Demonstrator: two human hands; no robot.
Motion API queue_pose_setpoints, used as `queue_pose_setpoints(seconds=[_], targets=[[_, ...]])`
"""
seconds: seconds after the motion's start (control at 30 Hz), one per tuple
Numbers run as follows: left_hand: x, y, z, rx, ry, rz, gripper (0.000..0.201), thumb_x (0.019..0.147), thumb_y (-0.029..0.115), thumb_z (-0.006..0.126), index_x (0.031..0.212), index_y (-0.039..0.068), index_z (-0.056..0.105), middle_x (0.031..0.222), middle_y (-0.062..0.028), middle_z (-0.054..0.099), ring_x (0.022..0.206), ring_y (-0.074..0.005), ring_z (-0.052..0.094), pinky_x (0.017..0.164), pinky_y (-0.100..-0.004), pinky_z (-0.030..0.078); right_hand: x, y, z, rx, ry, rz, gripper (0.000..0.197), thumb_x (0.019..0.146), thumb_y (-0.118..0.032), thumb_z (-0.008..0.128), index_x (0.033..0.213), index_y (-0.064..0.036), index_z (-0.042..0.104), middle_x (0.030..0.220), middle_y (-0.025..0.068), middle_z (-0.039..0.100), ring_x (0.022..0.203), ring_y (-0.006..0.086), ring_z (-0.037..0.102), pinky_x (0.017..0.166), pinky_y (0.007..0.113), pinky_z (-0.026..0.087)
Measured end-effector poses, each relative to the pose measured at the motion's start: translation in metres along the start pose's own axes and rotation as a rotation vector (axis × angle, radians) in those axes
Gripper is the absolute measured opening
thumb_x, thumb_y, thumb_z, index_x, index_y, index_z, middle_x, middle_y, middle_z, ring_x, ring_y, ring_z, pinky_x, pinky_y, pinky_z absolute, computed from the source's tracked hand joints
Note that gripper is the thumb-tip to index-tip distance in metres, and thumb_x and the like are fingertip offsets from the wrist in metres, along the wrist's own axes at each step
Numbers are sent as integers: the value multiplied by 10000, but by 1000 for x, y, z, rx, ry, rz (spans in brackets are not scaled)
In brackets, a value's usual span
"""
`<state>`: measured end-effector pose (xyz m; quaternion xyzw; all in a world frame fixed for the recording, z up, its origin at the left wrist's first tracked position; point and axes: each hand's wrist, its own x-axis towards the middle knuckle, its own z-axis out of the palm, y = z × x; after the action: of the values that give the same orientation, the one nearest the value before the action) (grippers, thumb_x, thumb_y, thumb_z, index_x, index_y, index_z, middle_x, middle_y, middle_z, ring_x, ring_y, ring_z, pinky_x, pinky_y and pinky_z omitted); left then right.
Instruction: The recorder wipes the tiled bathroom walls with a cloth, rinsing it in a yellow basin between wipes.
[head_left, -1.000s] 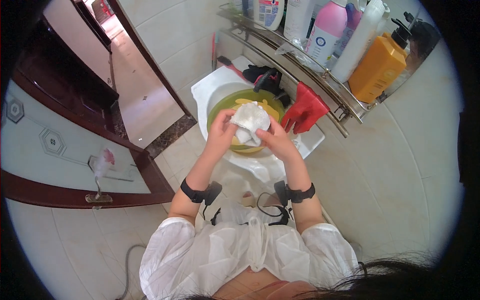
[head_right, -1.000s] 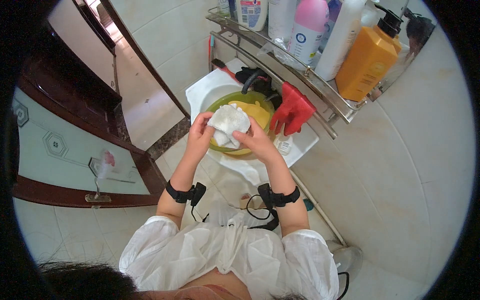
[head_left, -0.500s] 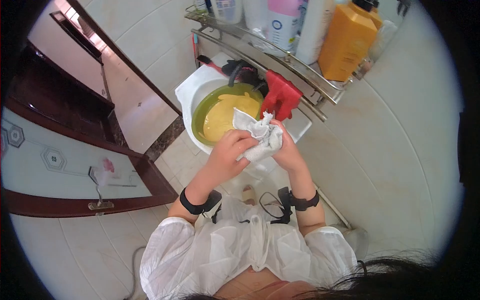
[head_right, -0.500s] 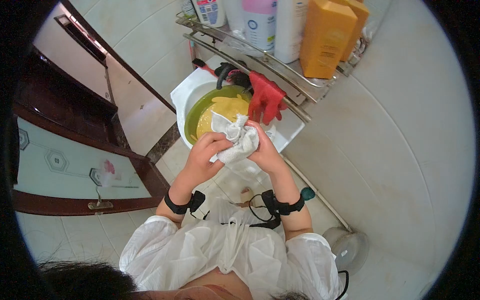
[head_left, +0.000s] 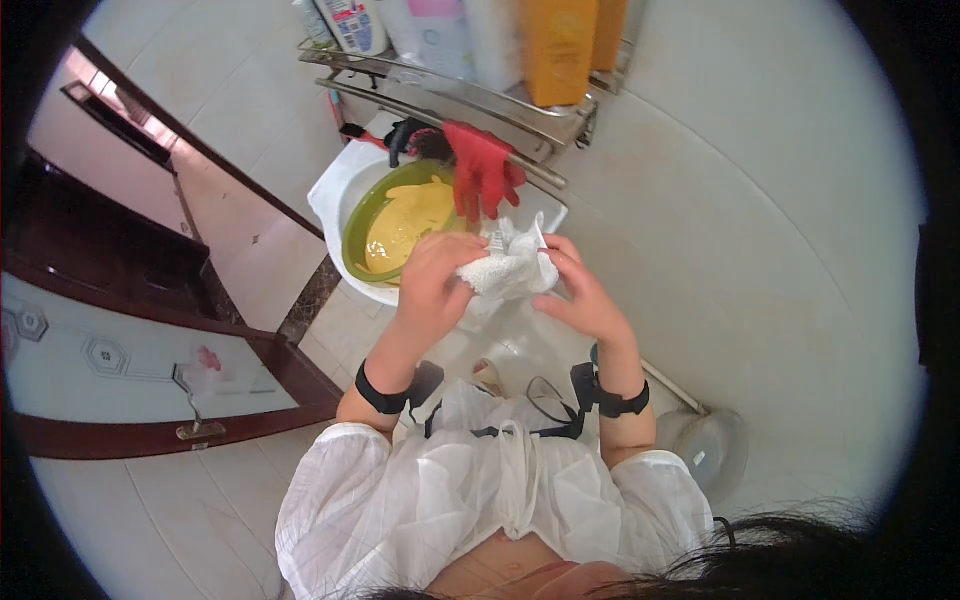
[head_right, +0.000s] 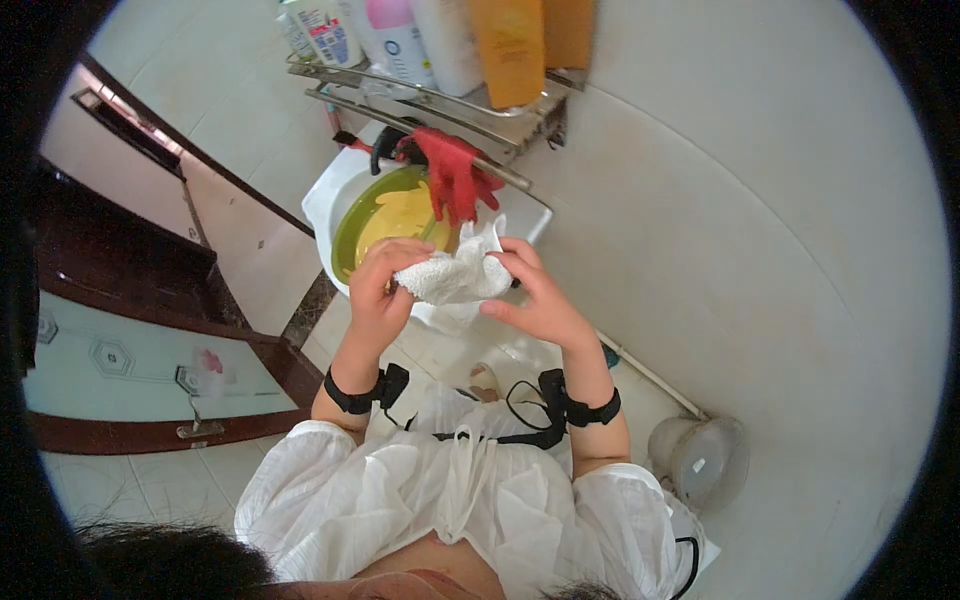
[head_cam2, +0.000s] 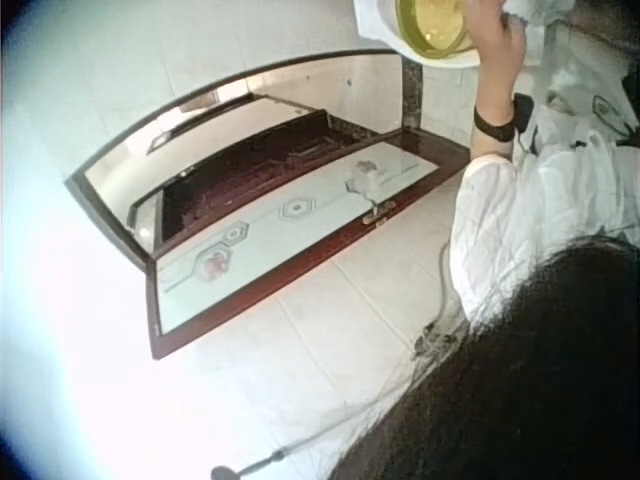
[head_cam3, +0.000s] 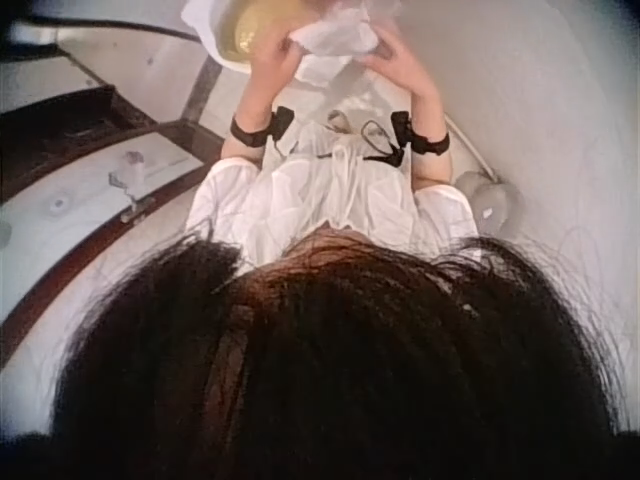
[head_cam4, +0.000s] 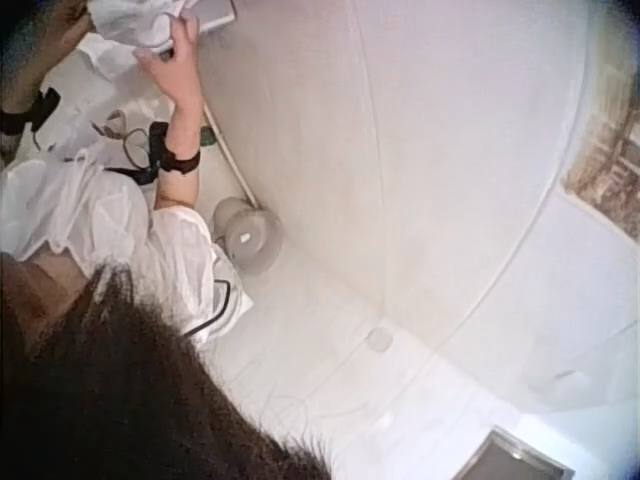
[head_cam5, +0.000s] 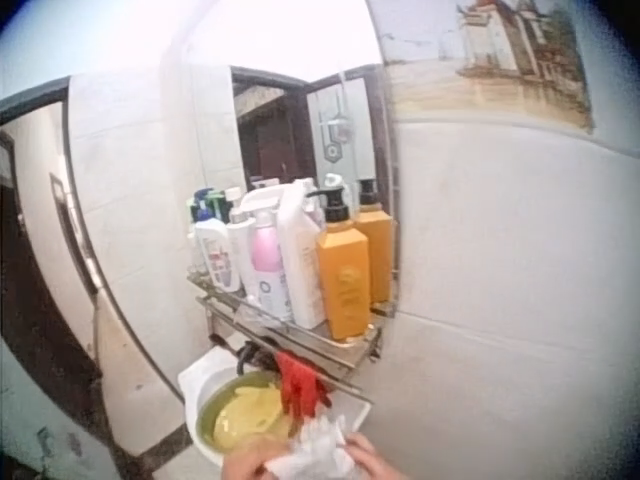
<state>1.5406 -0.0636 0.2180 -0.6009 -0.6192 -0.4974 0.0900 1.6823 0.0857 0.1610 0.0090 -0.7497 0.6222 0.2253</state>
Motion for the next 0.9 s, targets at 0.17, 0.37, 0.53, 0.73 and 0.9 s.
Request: queue_pose_setpoints(seconds=[0.17,0.37,0.53,0.73,0.9], targets=[[3,5,22,-6,-65,33,240,550,-42,526,780,21,552,747,-112,577,699,-272,546,636,-342,414,-26,-10,-14,-47,127,-2,359,646,-210,679,915,-8,552,1144,102,328,1083,248,334,923,359,276],[12,21,53,83,-126,99,177,592,12,566,767,31,554,671,-93,556,601,-259,531,557,-331,404,-71,-10,-33,-182,344,6,316,641,-241,676,848,-25,572,1153,118,272,1114,280,258,931,408,244],[21,34,80,36,-151,171,129,628,28,555,757,29,548,642,-98,541,561,-251,528,527,-323,405,-105,-21,-49,-307,405,54,234,689,-215,638,776,-7,575,1138,130,301,1113,289,254,928,405,231],[22,42,112,-121,-294,43,125,680,34,519,804,27,533,644,-131,536,556,-283,528,507,-330,420,-135,-30,-56,-325,387,112,197,774,-187,561,787,9,568,1173,139,358,1079,230,337,881,351,301],[26,45,131,-141,-408,21,179,711,27,480,887,45,513,675,-158,550,602,-315,542,538,-350,430,-154,-27,-61,342,421,398,239,791,-147,551,967,14,536,1103,80,465,979,141,448,827,285,370]])
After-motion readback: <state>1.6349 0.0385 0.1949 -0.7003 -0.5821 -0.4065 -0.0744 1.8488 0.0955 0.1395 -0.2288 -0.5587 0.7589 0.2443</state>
